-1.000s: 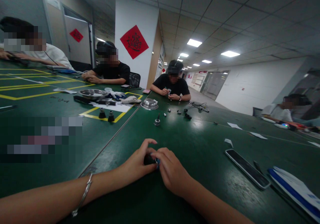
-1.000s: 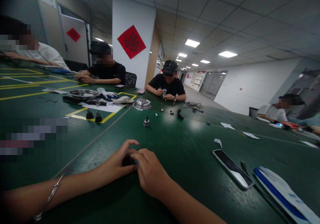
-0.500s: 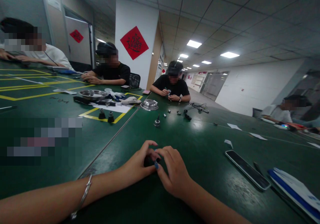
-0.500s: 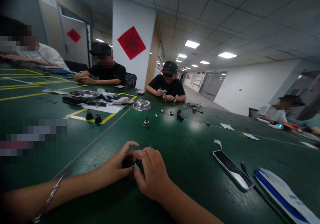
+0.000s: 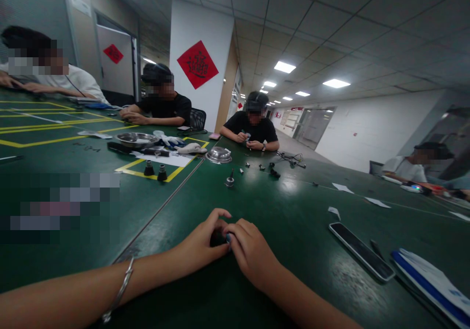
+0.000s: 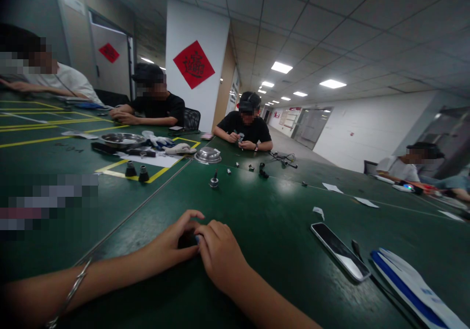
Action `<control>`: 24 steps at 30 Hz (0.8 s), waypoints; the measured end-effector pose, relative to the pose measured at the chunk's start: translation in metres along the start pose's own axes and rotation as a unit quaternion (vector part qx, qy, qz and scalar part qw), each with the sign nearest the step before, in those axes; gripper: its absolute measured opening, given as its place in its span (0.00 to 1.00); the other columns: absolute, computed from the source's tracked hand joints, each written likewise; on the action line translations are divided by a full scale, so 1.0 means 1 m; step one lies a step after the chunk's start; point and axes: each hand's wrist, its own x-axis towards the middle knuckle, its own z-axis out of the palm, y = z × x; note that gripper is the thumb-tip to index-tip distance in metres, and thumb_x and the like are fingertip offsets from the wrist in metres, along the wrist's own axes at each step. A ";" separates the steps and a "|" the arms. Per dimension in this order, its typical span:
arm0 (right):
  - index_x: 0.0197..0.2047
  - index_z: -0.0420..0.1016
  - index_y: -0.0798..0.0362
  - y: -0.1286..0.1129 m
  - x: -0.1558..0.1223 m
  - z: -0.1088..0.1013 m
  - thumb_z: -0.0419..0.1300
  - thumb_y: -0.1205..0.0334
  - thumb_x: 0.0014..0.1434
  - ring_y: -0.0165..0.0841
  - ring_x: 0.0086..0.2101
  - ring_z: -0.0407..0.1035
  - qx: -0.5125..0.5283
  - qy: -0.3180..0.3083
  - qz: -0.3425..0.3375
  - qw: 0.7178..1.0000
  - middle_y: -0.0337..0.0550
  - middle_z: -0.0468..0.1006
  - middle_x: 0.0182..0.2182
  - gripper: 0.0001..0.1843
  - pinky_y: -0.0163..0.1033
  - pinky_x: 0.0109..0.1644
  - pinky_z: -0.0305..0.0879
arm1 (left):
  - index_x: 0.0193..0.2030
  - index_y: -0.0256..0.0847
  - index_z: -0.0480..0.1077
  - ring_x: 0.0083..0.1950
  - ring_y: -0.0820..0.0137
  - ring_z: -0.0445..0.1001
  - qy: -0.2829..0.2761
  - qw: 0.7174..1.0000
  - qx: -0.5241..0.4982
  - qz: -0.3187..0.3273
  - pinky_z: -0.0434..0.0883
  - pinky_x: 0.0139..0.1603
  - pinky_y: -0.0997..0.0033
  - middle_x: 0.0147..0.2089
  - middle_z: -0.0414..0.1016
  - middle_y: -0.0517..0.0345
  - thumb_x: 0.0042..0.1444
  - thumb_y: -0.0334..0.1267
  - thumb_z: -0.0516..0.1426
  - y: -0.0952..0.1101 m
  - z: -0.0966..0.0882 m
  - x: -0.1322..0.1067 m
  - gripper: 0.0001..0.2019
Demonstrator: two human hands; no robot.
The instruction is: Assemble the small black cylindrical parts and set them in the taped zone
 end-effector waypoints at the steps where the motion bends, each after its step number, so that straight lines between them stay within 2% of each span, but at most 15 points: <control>1: 0.43 0.68 0.54 0.000 0.001 -0.001 0.47 0.69 0.63 0.34 0.35 0.64 0.009 -0.004 0.004 1.000 0.44 0.70 0.34 0.10 0.39 0.40 0.61 | 0.51 0.44 0.50 0.43 0.68 0.71 0.001 1.000 0.001 0.001 0.66 0.45 0.66 0.40 0.70 0.60 0.52 0.32 0.55 0.000 0.000 0.000 0.22; 6: 0.42 0.69 0.54 0.002 0.003 -0.003 0.49 0.69 0.63 0.33 0.35 0.65 0.047 -0.014 0.019 0.999 0.43 0.70 0.34 0.09 0.36 0.40 0.62 | 0.51 0.43 0.50 0.44 0.68 0.71 0.002 1.000 0.002 0.007 0.67 0.45 0.66 0.40 0.70 0.60 0.52 0.31 0.55 0.000 0.000 0.000 0.21; 11: 0.39 0.70 0.53 0.004 0.003 0.002 0.55 0.69 0.61 0.29 0.31 0.65 0.074 0.001 0.060 0.995 0.38 0.69 0.30 0.05 0.33 0.35 0.61 | 0.50 0.43 0.52 0.41 0.69 0.71 0.004 1.000 0.005 0.005 0.67 0.43 0.67 0.39 0.70 0.61 0.52 0.32 0.55 0.001 0.000 0.000 0.20; 14: 0.39 0.69 0.53 0.004 0.000 0.007 0.57 0.70 0.58 0.30 0.32 0.65 0.064 -0.003 0.084 0.994 0.39 0.69 0.31 0.05 0.33 0.35 0.61 | 0.48 0.43 0.53 0.41 0.69 0.71 -0.008 1.000 0.016 0.006 0.67 0.42 0.68 0.39 0.70 0.61 0.50 0.30 0.54 0.002 -0.001 0.000 0.19; 18: 0.43 0.67 0.53 0.003 -0.003 0.010 0.56 0.68 0.59 0.33 0.35 0.65 0.030 -0.017 0.077 0.996 0.42 0.70 0.36 0.08 0.37 0.39 0.61 | 0.46 0.42 0.55 0.41 0.68 0.70 -0.014 0.999 0.031 0.005 0.66 0.42 0.69 0.39 0.69 0.60 0.46 0.27 0.53 0.004 -0.002 0.000 0.19; 24: 0.43 0.67 0.53 0.001 -0.005 0.011 0.56 0.68 0.58 0.34 0.35 0.64 0.012 -0.001 0.086 0.996 0.43 0.70 0.36 0.08 0.38 0.39 0.59 | 0.46 0.42 0.55 0.40 0.69 0.69 -0.015 0.999 0.026 0.012 0.66 0.41 0.69 0.38 0.68 0.61 0.47 0.27 0.53 0.005 -0.002 0.000 0.19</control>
